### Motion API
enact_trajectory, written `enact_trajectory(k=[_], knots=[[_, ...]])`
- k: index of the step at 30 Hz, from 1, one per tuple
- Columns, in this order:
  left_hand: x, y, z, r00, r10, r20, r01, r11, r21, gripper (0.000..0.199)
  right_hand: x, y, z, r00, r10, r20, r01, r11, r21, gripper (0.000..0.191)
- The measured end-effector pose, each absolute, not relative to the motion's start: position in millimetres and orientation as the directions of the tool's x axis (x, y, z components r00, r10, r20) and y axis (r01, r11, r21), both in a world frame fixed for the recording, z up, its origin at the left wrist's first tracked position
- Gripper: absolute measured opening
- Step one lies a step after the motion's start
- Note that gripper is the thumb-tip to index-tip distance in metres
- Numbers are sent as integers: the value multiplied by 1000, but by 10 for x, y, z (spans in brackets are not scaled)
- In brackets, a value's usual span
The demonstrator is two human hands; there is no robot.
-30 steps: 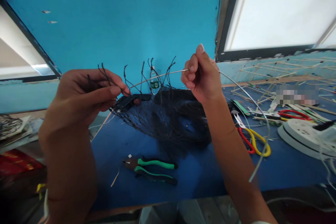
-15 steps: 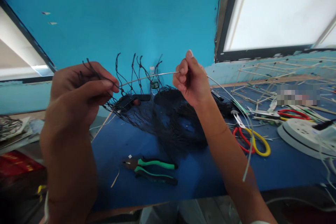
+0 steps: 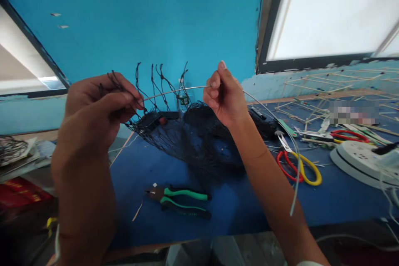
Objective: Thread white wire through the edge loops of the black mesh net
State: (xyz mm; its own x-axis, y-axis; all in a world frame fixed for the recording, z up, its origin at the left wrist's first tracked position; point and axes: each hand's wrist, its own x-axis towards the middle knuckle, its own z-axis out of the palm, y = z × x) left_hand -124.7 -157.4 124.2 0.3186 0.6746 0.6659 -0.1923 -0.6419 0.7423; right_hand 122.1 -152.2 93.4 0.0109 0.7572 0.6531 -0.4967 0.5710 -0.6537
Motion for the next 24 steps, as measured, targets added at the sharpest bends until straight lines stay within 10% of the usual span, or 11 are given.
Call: enact_trajectory(k=[24], knots=[[-1262,-1581,1241,299,717,630,-173,-609,774,16,1222,-1556,967,42,778,627,-481,566,-670,56]])
